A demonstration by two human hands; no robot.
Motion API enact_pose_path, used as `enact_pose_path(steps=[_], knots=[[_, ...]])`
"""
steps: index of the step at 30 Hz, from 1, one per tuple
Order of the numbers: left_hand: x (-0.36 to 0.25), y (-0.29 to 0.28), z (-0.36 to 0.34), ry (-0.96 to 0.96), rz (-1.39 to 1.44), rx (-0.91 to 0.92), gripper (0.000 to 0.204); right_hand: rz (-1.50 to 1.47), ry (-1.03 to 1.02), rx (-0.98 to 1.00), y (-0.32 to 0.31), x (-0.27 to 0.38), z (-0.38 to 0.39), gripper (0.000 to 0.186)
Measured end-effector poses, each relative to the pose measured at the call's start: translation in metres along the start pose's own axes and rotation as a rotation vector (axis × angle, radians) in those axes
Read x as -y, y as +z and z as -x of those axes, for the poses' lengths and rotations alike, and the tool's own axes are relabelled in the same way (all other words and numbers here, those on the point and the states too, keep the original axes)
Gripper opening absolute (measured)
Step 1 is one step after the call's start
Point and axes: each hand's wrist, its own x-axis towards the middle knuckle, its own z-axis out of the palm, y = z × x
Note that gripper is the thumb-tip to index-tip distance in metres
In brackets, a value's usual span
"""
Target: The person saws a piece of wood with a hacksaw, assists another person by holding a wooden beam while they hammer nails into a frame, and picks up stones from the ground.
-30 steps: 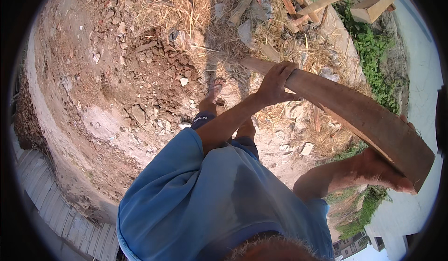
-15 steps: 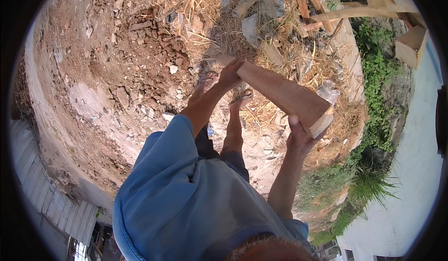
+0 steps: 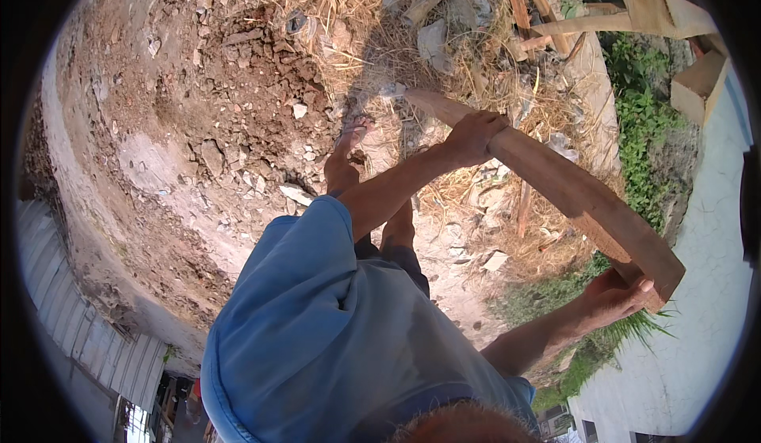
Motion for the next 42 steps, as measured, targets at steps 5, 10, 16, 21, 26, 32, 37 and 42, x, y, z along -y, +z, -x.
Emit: enact_pose_path(steps=[5,10,16,21,26,32,37,42], knots=[[0.061,-0.013,0.03,-0.053,-0.067,-0.093,0.064,-0.077,0.205,0.127,0.004,-0.059,0.052,0.08],[0.141,-0.017,0.037,-0.161,-0.193,-0.076,0.057,0.021,0.363,0.246,0.068,-0.085,0.099,0.08],[0.141,-0.012,0.027,-0.147,-0.144,0.013,0.06,0.062,0.411,0.233,0.06,-0.074,0.089,0.083],[0.13,-0.016,-0.018,-0.321,-0.167,0.03,0.081,-0.026,0.322,0.369,0.109,-0.109,0.023,0.072],[0.068,-0.058,-0.072,-0.218,-0.085,0.053,0.097,-0.07,0.127,0.301,0.146,-0.175,-0.072,0.057],[-0.077,-0.189,-0.107,0.16,0.395,-0.32,0.071,-0.2,0.256,0.332,0.174,-0.22,-0.131,0.067],[-0.224,-0.257,-0.165,0.588,0.044,-0.363,0.073,-0.318,0.173,0.251,0.184,-0.252,-0.156,0.072],[-0.279,-0.235,-0.208,0.419,-0.357,-0.153,0.073,-0.315,0.246,0.258,0.201,-0.236,-0.135,0.054]])
